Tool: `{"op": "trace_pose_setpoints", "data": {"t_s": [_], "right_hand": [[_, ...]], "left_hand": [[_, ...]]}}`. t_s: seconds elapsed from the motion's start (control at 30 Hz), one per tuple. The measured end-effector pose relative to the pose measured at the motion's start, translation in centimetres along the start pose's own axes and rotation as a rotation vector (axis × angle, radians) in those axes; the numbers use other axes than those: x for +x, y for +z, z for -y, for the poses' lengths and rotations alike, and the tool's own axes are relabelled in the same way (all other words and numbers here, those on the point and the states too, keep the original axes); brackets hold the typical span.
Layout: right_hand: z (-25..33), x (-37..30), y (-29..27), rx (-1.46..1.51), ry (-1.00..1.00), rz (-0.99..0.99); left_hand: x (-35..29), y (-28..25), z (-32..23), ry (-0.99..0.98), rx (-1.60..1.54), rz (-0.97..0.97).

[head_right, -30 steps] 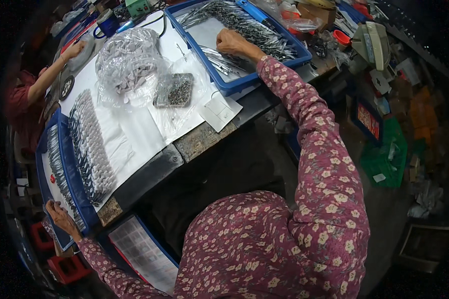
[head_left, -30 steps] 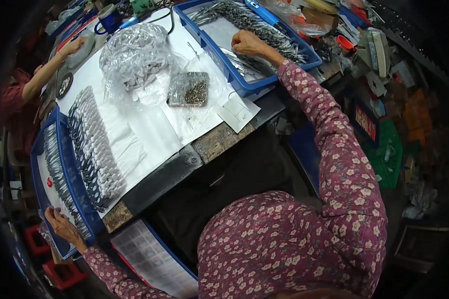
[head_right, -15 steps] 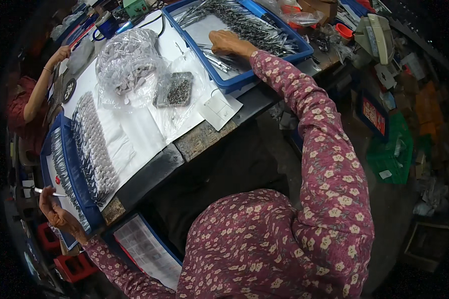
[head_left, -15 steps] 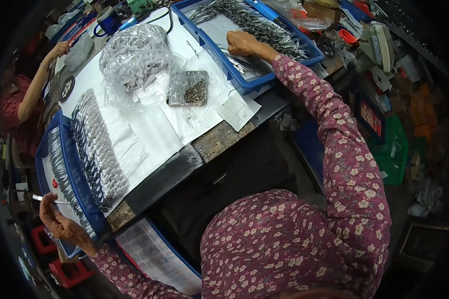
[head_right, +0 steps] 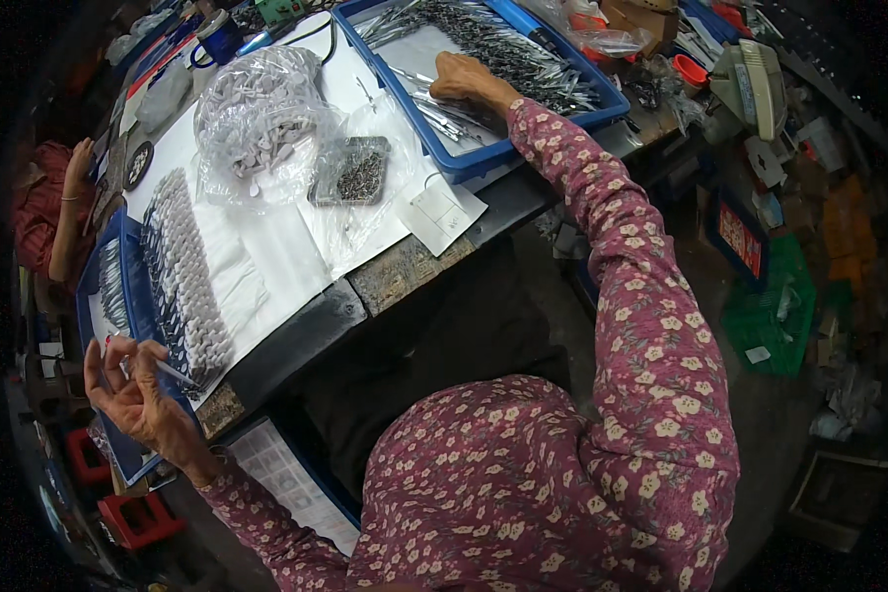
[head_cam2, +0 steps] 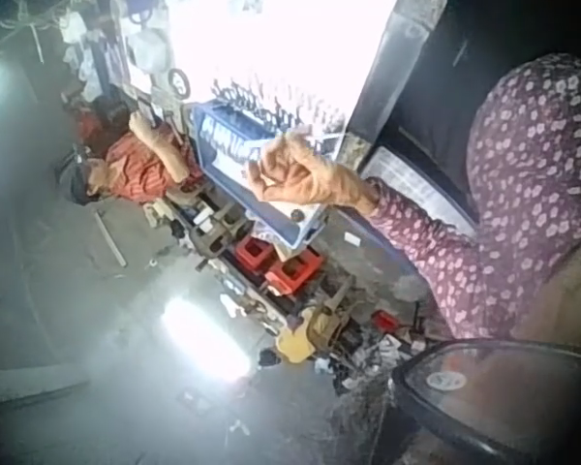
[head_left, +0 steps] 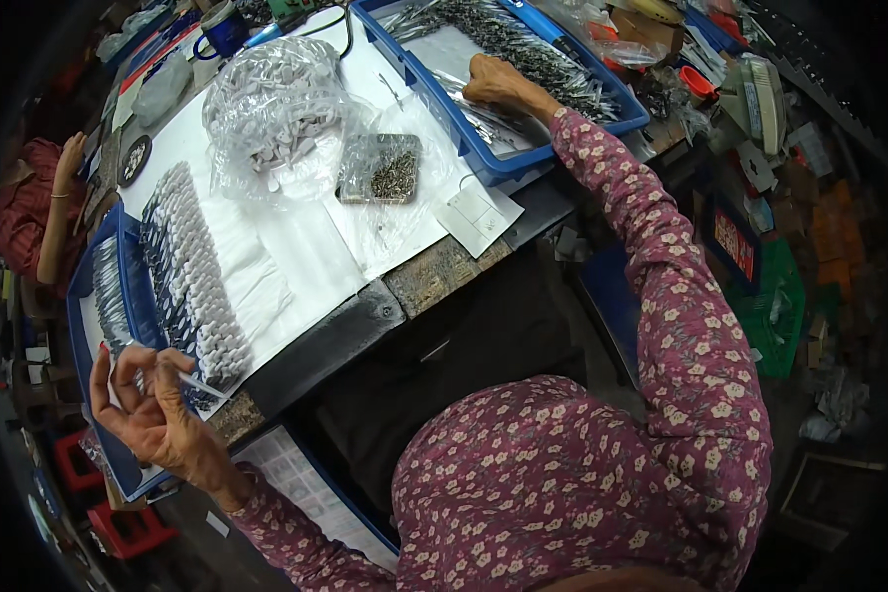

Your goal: The recorder is assembling small metal pins with plastic caps and organizing them into trays.

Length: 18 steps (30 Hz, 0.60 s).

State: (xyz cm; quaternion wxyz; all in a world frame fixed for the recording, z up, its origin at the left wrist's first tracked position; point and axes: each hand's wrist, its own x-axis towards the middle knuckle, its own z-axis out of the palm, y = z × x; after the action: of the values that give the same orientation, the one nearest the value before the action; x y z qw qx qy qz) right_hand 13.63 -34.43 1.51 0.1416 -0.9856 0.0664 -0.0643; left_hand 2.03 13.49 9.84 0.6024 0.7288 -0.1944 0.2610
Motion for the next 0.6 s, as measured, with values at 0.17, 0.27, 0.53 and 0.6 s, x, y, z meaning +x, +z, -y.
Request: {"op": "trace_pose_setpoints", "data": {"t_s": [0.17, 0.27, 0.53, 0.6], "right_hand": [[-1.0, 0.2, -0.6, 0.219, 0.113, -0.022], [-1.4, 0.5, -0.2, 0.235, 0.104, -0.07], [-1.6, -0.7, -1.9, 0.682, 0.067, -0.126], [-0.1, -1.2, -2.3, 1.213, 0.06, -0.078]], "left_hand": [[-1.5, 2.0, -0.6, -0.082, -0.213, -0.015], [-2.4, 2.3, -0.5, -0.101, -0.305, 0.002], [-4.0, 3.1, 1.4, -0.408, -0.607, 0.109], [-4.5, 3.8, 0.8, -0.522, -0.668, 0.075]]}}
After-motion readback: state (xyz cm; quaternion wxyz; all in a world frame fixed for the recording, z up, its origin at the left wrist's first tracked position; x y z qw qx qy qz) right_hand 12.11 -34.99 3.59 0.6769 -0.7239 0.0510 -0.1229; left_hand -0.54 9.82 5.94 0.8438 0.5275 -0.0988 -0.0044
